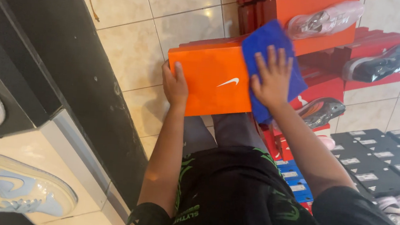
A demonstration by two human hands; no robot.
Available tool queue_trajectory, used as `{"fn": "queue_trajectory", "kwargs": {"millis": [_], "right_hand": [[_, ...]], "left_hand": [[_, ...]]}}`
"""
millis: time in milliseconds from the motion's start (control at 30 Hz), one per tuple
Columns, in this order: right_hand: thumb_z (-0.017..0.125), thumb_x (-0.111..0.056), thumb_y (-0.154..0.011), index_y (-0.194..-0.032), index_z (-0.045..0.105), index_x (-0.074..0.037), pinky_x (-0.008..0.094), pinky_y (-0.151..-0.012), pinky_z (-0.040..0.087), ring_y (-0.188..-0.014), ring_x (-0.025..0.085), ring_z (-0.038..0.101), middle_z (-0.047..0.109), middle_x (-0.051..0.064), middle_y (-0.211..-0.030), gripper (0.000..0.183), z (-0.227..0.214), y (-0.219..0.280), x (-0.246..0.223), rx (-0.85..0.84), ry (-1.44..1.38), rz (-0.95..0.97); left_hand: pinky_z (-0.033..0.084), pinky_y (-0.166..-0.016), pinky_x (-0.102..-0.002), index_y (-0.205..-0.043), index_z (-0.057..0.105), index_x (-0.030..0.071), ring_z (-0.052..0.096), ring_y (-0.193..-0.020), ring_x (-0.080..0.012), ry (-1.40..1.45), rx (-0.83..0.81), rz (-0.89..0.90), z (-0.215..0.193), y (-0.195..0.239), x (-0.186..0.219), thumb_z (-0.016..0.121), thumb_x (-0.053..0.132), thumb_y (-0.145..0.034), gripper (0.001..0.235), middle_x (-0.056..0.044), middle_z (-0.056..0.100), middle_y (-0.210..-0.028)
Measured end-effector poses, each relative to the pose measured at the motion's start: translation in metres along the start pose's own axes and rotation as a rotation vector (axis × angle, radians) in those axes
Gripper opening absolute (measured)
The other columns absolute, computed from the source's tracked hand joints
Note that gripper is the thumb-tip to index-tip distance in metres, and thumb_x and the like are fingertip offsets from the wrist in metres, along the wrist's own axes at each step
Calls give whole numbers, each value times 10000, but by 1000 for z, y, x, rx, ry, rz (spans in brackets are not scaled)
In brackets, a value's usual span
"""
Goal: The recorder cleans multiple shoeboxes and a shoe using a blue cloth.
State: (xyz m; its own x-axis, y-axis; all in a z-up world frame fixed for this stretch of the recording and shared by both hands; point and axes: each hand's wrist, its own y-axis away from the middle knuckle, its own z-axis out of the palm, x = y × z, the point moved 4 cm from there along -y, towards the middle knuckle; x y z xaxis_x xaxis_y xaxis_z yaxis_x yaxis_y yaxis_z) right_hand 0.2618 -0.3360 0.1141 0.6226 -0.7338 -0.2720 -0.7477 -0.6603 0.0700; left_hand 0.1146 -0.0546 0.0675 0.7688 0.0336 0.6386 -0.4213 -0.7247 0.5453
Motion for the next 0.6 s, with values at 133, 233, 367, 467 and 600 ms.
{"fn": "queue_trajectory", "kwargs": {"millis": [133, 233, 367, 467, 600], "right_hand": [[627, -314, -974, -1632, 419, -112, 683, -1155, 109, -1496, 506, 88, 213, 224, -1680, 720, 13, -7, -20, 35, 46, 214], [395, -527, -1078, -1688, 255, -186, 673, -1174, -16, -1522, 486, -41, 72, 197, -1713, 713, 40, -29, -89, 35, 46, 297], [619, -423, -990, -1646, 319, -241, 685, -1191, -2, -1549, 465, 26, 148, 156, -1710, 744, 63, -40, -201, -59, -88, 101], [547, -470, -998, -1630, 361, -287, 643, -1206, -11, -1568, 415, 39, 178, 108, -1721, 684, 69, 0, -202, -61, -95, 59], [551, -471, -1023, -1662, 353, -262, 610, -1170, -61, -1536, 416, -22, 121, 115, -1726, 701, 55, 55, -110, -22, 4, 296]], "left_hand": [[363, -1187, -519, -1445, 494, 179, 476, -1409, -399, 255, -72, -9, -5, 2, 6, 294, 668, -1065, 650, -169, 528, -1490], [196, -1249, -520, -1544, 453, 153, 312, -1516, -393, 712, -178, -87, -7, 3, 3, 221, 561, -1126, 628, -184, 455, -1559], [248, -1240, -417, -1525, 438, 179, 414, -1432, -254, 1046, -264, -132, 3, -24, -46, 178, 687, -1092, 717, -99, 487, -1484], [237, -1254, -442, -1557, 397, 155, 367, -1470, -277, 1075, -374, -167, -6, -17, -40, 152, 730, -1068, 793, -125, 433, -1537], [315, -1218, -484, -1586, 403, 154, 321, -1526, -268, 836, -547, -161, -23, -10, -19, 182, 730, -1072, 803, -96, 379, -1626]]}}
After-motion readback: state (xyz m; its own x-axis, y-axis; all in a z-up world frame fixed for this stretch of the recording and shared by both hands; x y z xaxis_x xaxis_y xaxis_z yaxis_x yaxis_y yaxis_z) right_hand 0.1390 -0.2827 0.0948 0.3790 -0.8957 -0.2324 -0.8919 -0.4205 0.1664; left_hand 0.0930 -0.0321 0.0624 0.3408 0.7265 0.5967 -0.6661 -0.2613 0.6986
